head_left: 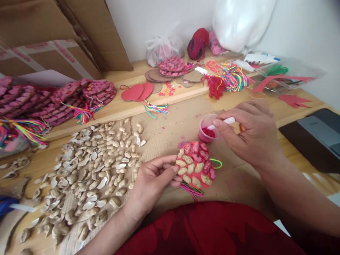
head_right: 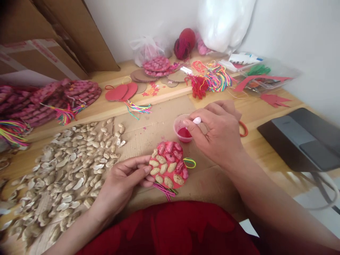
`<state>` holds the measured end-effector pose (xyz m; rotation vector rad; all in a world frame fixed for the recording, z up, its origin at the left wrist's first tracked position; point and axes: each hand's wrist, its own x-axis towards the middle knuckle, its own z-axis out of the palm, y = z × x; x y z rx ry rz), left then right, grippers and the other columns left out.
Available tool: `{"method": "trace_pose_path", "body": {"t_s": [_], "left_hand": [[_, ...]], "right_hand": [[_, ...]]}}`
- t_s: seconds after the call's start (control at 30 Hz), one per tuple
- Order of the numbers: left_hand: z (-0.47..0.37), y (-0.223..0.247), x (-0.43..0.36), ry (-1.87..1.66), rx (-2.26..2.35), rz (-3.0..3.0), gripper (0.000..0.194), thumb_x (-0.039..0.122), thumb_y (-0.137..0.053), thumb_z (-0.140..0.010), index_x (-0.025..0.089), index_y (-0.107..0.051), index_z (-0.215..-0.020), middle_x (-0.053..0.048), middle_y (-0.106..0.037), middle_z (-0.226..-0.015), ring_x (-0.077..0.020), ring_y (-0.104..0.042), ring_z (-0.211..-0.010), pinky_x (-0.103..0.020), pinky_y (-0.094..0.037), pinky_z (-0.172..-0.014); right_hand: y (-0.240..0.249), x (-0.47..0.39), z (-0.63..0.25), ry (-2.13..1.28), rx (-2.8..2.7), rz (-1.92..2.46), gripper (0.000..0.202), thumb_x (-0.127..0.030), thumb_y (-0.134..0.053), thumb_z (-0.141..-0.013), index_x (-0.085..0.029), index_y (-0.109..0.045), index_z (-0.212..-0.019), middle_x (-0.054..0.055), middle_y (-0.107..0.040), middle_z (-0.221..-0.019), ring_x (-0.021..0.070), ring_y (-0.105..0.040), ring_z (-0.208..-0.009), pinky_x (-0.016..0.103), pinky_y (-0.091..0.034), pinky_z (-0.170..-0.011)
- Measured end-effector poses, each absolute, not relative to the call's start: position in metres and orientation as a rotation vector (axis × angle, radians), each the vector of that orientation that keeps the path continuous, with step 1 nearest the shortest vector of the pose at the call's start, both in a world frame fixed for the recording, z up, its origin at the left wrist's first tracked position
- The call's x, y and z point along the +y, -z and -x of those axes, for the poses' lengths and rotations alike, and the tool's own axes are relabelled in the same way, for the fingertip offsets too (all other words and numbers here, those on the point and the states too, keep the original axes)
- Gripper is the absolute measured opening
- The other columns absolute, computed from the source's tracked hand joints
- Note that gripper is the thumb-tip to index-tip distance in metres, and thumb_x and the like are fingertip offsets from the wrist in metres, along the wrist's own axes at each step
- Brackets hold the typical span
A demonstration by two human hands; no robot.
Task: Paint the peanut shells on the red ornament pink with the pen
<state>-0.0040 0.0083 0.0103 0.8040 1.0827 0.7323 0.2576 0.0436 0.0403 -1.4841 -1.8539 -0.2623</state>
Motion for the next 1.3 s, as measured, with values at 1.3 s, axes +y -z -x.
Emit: {"method": "trace_pose_path", "body": {"t_s": [1.3], "left_hand": [[0.004,-0.015,0.009,-0.722,1.047,-0.792,0.024,0.026,-0.081,-0.082,0.019,-0.081,-0.105,-0.003,-0.080,-0.077,-0.0099,-0.072,-0.063,-0.017,-0.061,-0.061]], "right_hand": [[-0.056,0.021,-0.235,-0.151,-1.776,1.041,0.011,-0.017,-0.069,-0.086,-0.026,-0.071,-0.092,0.002,-0.069,-0.077,0.0208,-0.060,-0.085,0.041,-0.048,-0.081]]}}
